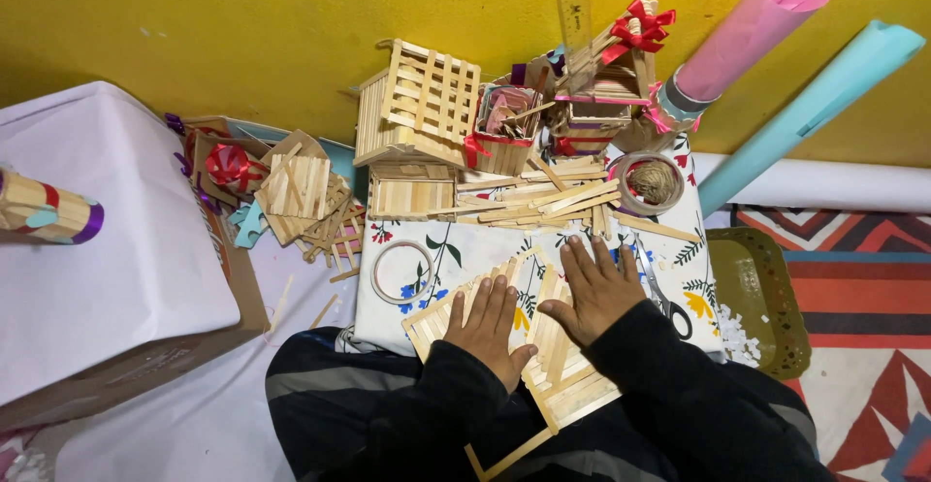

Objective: Assembling and reinforcing a structure made of popsicle sticks by gluing and cutting them to size.

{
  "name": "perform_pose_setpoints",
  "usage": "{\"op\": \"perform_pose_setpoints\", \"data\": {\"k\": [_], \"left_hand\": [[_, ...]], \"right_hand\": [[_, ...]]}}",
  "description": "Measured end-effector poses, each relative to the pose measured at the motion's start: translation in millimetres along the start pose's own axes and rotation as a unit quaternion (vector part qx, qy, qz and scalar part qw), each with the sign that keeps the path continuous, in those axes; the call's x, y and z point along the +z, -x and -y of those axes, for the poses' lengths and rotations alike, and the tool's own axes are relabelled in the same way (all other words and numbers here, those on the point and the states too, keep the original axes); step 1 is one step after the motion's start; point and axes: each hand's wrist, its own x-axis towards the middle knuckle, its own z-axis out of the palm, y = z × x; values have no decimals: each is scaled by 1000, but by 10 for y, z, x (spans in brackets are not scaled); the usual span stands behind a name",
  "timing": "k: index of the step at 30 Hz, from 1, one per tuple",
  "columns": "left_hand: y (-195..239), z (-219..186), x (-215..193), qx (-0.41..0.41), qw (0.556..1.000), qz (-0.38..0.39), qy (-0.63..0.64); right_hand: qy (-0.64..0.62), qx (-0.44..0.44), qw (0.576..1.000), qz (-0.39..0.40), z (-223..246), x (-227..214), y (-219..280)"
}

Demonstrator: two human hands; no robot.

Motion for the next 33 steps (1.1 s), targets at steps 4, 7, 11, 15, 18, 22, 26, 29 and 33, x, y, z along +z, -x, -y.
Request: {"op": "perform_pose_setpoints", "data": {"k": [4,7,11,15,18,22,26,29,33], "left_hand": [[22,-20,-41,-9,1000,20,11],[-5,-7,16,-9,1000,13,19],[-33,20,146,3,999,-42,8],[-23,-8,43,-12,1000,-7,13],[-53,36,233,11,997,-73,10],[-31,32,157,7,999,-47,20],[-41,33,177,12,998,-54,12],[-1,11,67,5,999,-29,12],[-7,12,65,5,1000,-26,5]], "right_hand": [[26,38,998,36,-9,-118,-26],[19,44,998,-38,136,-321,-55],[-60,-100,992,-43,304,-423,-201],[-116,-189,975,-14,304,-301,-396],[-115,-156,981,-7,235,-337,-344],[-69,-107,992,-9,105,-191,-270],[-33,-40,996,-77,90,-279,-209],[-54,-37,994,-87,242,-670,-182],[-82,-147,983,-74,256,-429,-287]]}}
